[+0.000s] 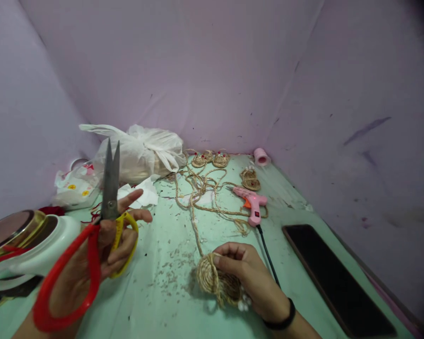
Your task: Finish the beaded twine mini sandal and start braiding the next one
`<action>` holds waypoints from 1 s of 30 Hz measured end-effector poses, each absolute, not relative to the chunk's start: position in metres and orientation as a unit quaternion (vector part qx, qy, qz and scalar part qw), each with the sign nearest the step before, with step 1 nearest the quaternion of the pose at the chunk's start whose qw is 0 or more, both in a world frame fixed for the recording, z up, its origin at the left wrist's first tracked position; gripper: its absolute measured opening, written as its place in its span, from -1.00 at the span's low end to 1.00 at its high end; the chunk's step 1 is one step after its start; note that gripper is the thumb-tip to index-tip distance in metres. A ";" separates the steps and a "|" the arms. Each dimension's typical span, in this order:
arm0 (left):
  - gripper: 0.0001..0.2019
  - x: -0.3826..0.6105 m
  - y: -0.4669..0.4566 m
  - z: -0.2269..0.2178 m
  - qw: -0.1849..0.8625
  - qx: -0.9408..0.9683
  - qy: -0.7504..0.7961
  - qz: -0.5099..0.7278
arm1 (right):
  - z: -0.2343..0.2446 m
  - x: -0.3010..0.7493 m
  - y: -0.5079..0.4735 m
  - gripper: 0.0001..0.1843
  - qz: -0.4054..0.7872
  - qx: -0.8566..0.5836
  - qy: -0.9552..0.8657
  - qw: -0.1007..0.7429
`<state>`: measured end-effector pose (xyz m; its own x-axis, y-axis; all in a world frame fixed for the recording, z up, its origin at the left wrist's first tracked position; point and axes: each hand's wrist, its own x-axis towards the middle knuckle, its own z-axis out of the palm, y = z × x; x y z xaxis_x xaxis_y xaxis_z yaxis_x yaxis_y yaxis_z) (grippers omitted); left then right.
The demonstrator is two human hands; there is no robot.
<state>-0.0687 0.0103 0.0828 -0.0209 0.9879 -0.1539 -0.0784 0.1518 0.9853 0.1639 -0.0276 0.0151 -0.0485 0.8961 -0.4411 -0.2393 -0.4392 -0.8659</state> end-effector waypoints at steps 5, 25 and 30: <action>-0.38 -0.071 0.013 0.068 0.680 0.436 0.419 0.415 | 0.014 0.163 -0.027 -0.73 0.656 -0.535 -0.315 0.430; -0.69 -0.081 0.006 0.049 0.301 0.690 0.576 0.319 | 0.017 0.174 -0.026 -0.72 0.602 -0.552 -0.320 0.480; -0.66 -0.069 -0.005 0.048 0.228 0.785 0.519 0.251 | 0.018 0.177 -0.027 -0.77 0.574 -0.563 -0.337 0.490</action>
